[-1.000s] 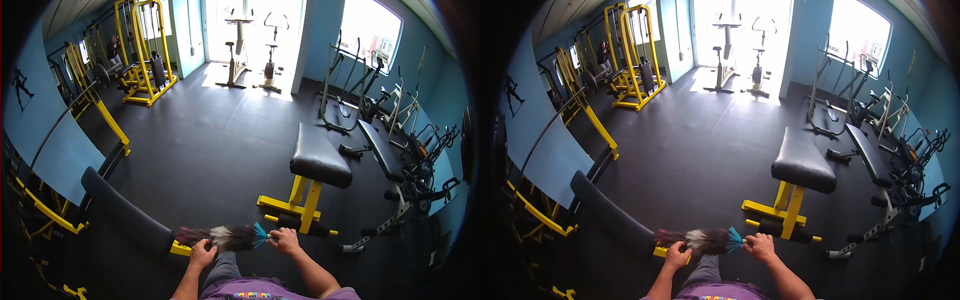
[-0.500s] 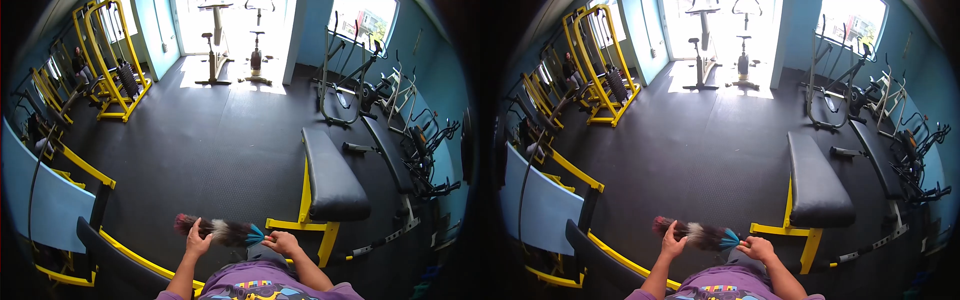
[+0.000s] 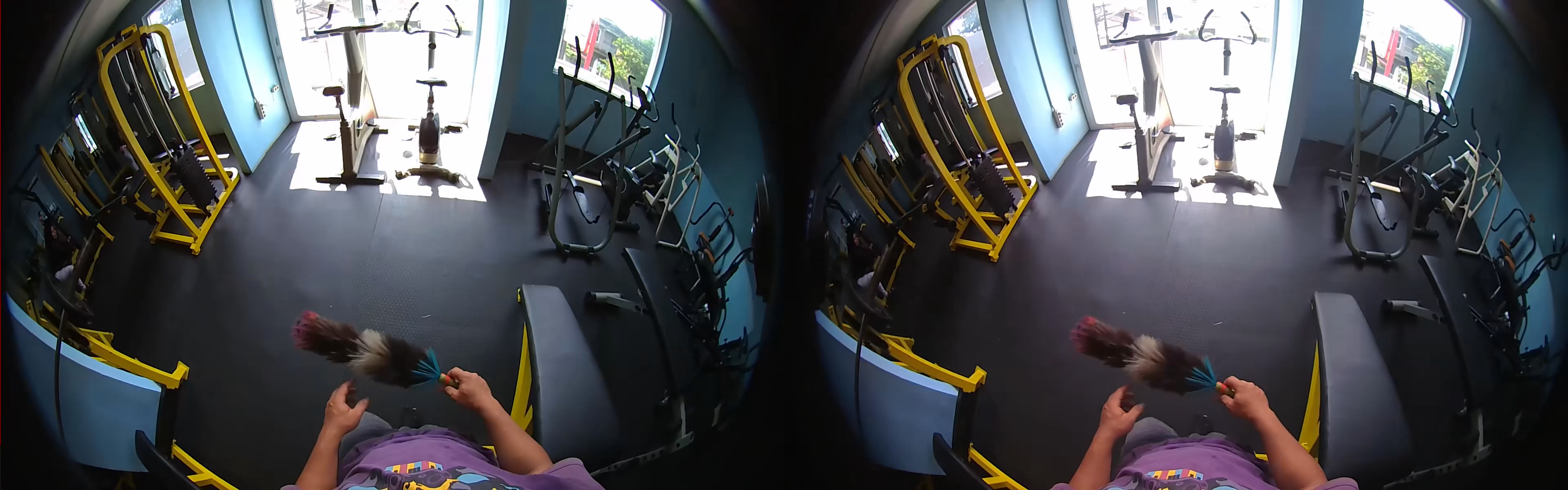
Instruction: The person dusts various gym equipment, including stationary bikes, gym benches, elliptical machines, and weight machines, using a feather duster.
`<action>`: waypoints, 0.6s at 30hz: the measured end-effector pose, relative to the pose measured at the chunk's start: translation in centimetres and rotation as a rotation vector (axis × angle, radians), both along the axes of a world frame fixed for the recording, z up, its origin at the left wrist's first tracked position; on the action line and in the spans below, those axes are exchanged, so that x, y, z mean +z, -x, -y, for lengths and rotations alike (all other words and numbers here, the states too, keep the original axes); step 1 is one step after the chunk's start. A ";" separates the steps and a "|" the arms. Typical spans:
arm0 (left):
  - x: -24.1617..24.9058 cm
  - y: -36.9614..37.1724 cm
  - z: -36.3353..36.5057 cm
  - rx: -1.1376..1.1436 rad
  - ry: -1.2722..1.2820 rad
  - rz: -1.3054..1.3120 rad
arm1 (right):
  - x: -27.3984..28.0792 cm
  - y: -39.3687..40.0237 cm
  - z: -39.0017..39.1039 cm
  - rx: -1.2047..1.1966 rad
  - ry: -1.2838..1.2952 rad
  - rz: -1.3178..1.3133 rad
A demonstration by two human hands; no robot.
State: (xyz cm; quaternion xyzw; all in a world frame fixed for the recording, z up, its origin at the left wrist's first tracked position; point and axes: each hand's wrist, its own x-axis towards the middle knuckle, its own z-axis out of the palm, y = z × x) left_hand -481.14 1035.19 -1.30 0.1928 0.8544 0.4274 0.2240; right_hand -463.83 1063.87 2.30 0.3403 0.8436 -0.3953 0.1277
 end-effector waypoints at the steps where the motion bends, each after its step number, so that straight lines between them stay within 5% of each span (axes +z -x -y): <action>1: 1.0 3.1 -2.2 0.044 -0.014 0.074 | 0.9 3.7 -2.2 0.009 -0.009 0.009; 6: 0.9 18.7 -13.3 0.101 -0.015 0.134 | 0.7 21.6 -12.5 -0.021 -0.217 -0.035; 11: 0.8 33.6 -22.8 0.026 -0.015 0.185 | -2.9 31.8 -18.9 -0.143 -0.107 0.058; 18: 4.4 56.6 -39.4 -0.260 0.028 0.095 | -1.4 46.6 -30.7 -0.342 -0.144 0.251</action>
